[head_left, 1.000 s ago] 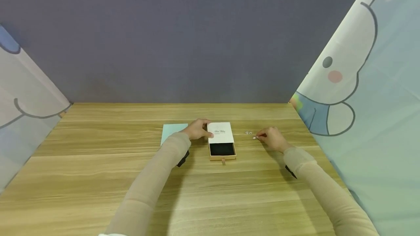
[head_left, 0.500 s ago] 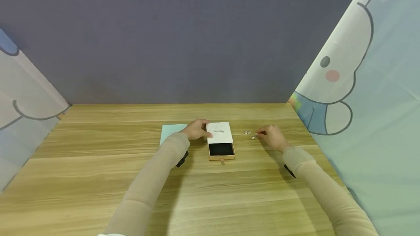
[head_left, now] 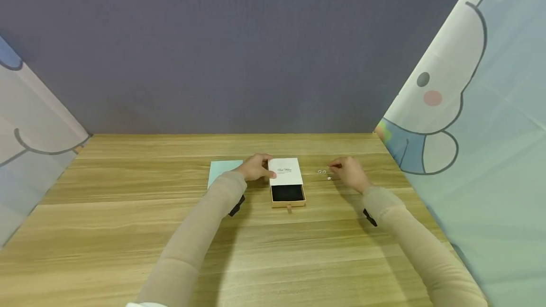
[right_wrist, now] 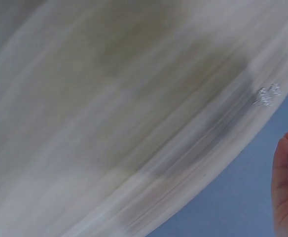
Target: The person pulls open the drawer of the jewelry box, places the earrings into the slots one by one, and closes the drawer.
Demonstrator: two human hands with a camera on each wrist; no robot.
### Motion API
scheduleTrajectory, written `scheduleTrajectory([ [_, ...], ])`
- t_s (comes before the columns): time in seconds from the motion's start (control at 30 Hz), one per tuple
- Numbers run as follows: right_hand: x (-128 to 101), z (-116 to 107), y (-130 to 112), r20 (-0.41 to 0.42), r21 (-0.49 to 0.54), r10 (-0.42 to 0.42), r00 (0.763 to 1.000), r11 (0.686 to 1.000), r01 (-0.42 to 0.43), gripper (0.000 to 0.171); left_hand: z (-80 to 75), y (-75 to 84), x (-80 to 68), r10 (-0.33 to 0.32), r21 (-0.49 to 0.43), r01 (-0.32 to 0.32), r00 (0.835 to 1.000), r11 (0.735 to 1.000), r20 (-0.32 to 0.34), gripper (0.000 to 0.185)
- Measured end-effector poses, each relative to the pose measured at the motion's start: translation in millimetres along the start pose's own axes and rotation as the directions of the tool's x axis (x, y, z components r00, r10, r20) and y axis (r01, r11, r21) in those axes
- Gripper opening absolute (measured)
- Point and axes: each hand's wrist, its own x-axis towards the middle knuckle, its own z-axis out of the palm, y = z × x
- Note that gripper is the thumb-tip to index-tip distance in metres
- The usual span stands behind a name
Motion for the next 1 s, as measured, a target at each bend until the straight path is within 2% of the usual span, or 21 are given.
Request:
scheduleTrajectory([
  [0.2, 5, 2, -9, -0.008, 0.076, 0.06, 0.998, 0.995, -0.059, 0.019, -1.4, -0.9, -1.1, 0.026, 0.023, -0.026, 1.0, 0.999, 0.003, 0.074],
  [0.37, 7, 1, -19, 0.012, 0.177, 0.113, 0.994, 0.978, -0.113, 0.023, 0.3, -3.6, 0.6, 0.004, 0.005, -0.004, 1.0, 1.0, -0.001, 0.071],
  [0.5, 7, -2, -27, 0.039, 0.213, 0.149, 0.988, 0.965, -0.154, 0.025, 1.9, -2.5, -0.3, 0.004, 0.006, -0.004, 1.0, 1.0, 0.001, 0.069],
  [0.67, 6, 1, -35, 0.037, 0.228, 0.13, 0.991, 0.964, -0.135, 0.023, 2.6, -0.2, -2.2, 0.001, 0.0, -0.001, 1.0, 1.0, 0.01, 0.069],
  [1.0, 5, 2, -50, 0.079, 0.302, 0.141, 0.987, 0.94, -0.159, 0.025, 1.5, 1.9, -2.9, 0.011, -0.004, -0.011, 1.0, 1.0, 0.014, 0.069],
])
